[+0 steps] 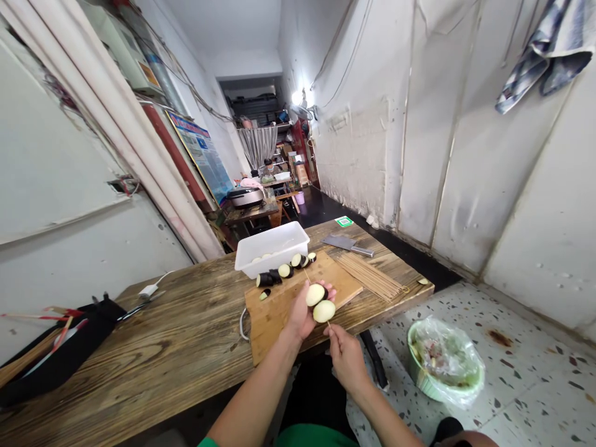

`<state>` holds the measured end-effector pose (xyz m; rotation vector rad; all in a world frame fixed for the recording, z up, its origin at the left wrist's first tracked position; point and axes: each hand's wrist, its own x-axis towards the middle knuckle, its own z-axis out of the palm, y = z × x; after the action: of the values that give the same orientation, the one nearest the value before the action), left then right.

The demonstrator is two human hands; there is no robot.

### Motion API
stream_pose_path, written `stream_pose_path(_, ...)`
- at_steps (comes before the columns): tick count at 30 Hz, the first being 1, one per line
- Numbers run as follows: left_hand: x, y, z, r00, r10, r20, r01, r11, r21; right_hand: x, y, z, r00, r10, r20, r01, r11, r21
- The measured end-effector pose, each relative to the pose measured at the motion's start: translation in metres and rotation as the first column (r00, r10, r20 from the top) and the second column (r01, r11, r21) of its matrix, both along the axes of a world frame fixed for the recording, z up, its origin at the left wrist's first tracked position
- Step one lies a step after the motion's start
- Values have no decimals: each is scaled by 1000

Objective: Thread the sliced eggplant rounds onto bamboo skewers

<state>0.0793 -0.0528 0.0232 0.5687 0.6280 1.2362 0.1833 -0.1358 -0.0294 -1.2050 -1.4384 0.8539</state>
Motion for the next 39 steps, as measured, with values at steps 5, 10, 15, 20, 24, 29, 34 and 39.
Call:
stream_pose_path(5,-46,40,3,614,404,-677,-152,903,401,17,3,-10,997,-83,-10,83,996,-17)
stream_pose_path(10,-98,98,13,-399,454,-797,217,891,399,20,3,-23,998,-57,-28,55,996,-75)
stream_pose_path(15,-113,130,9,-535,333,-776,336,927,166,15,5,-30,1000,-12,-14,11,997,-76)
stream_pose_path(20,-118,131,10,-499,383,-778,386,901,196,16,4,-32,1000,-5,-5,4,997,-81)
stream_pose_path(24,-102,116,7,-19,551,-834,275,805,525,16,1,-27,1000,-14,10,15,998,-63)
stream_pose_path(29,-58,86,-19,807,304,-506,-247,953,177,10,-5,-20,998,-34,49,34,999,-1)
stream_pose_path(34,-43,72,-32,968,237,-78,-248,948,-200,11,-14,-19,993,-34,112,35,999,-7)
stream_pose_path(39,-50,73,-28,948,300,107,-262,925,-274,12,-21,-15,990,28,138,-23,999,-42)
